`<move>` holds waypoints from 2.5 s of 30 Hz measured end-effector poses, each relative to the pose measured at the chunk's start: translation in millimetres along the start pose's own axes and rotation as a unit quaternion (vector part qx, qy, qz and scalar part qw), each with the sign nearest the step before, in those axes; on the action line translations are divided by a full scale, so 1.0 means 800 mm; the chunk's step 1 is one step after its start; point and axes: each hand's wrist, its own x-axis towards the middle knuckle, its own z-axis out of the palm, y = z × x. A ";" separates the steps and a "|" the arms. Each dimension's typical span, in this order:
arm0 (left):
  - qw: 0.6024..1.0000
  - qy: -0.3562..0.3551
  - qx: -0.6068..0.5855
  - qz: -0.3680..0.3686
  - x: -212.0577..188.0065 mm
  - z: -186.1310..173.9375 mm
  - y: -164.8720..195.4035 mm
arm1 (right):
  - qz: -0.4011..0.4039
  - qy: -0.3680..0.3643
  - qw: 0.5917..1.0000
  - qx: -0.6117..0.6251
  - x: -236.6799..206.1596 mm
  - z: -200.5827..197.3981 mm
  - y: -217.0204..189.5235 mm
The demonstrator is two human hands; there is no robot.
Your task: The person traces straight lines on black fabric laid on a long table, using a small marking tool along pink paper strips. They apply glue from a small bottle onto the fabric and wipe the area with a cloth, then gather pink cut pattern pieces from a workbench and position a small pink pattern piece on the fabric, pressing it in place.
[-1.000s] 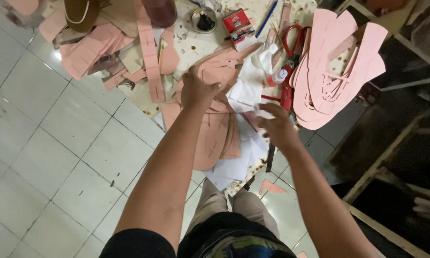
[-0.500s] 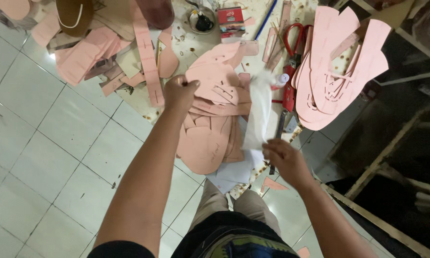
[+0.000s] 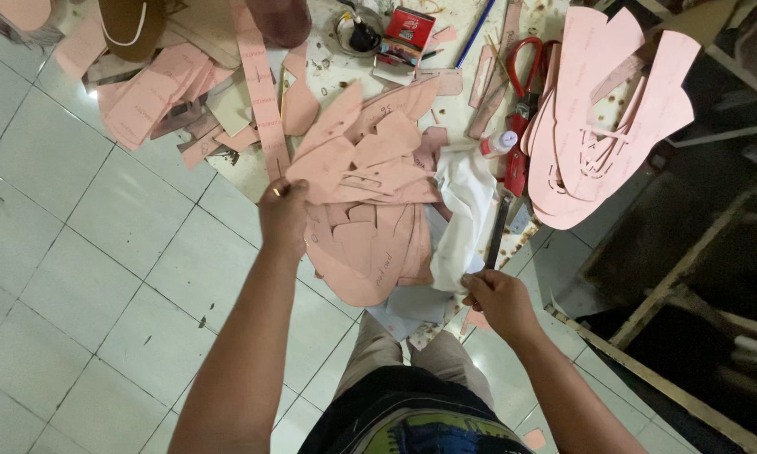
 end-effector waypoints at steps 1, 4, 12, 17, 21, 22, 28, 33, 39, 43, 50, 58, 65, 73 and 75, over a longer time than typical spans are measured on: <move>0.999 0.002 0.031 0.017 -0.002 0.006 -0.005 | 0.006 -0.007 1.000 -0.008 0.001 0.003 -0.002; 0.993 -0.006 0.087 0.081 -0.008 0.020 -0.013 | 0.008 -0.002 1.000 -0.022 0.001 0.010 -0.008; 0.999 -0.012 0.022 0.033 -0.017 0.026 -0.015 | -0.195 0.186 0.944 -0.192 -0.017 0.021 -0.031; 1.000 -0.016 -0.019 -0.017 -0.017 0.029 -0.010 | -0.302 0.205 0.916 -0.166 0.017 0.033 -0.066; 0.991 -0.097 -0.084 -0.033 -0.013 0.028 -0.008 | -0.346 0.147 0.903 -0.209 0.054 0.041 -0.088; 0.983 -0.144 -0.100 -0.048 -0.013 0.026 -0.008 | -0.349 0.132 0.898 -0.232 0.060 0.040 -0.090; 0.977 -0.163 -0.130 -0.047 -0.014 0.002 -0.008 | -0.346 0.089 0.911 -0.208 0.062 0.020 -0.083; 0.982 -0.065 -0.173 -0.045 -0.003 -0.043 0.010 | -0.302 0.081 0.938 -0.153 0.061 0.017 -0.075; 0.985 -0.012 -0.169 -0.028 0.016 -0.055 0.022 | -0.329 0.105 0.925 -0.160 0.064 0.022 -0.072; 0.992 -0.026 -0.114 -0.041 0.017 -0.047 0.021 | -0.324 0.107 0.926 -0.161 0.063 0.022 -0.073; 0.943 0.108 0.291 0.118 -0.008 -0.037 -0.016 | -0.342 0.116 0.919 -0.157 0.063 0.024 -0.073; 0.960 0.061 0.274 -0.025 -0.109 -0.042 -0.103 | -0.341 0.125 0.918 -0.159 0.065 0.027 -0.073; 0.983 0.010 0.183 -0.031 -0.143 -0.044 -0.095 | -0.312 0.112 0.930 -0.161 0.066 0.029 -0.078; 0.984 -0.104 -0.146 -0.004 -0.140 -0.041 -0.025 | -0.320 0.119 0.924 -0.175 0.073 0.028 -0.071; 0.988 -0.089 -0.120 -0.041 -0.132 -0.039 0.002 | -0.318 0.122 0.923 -0.178 0.073 0.028 -0.071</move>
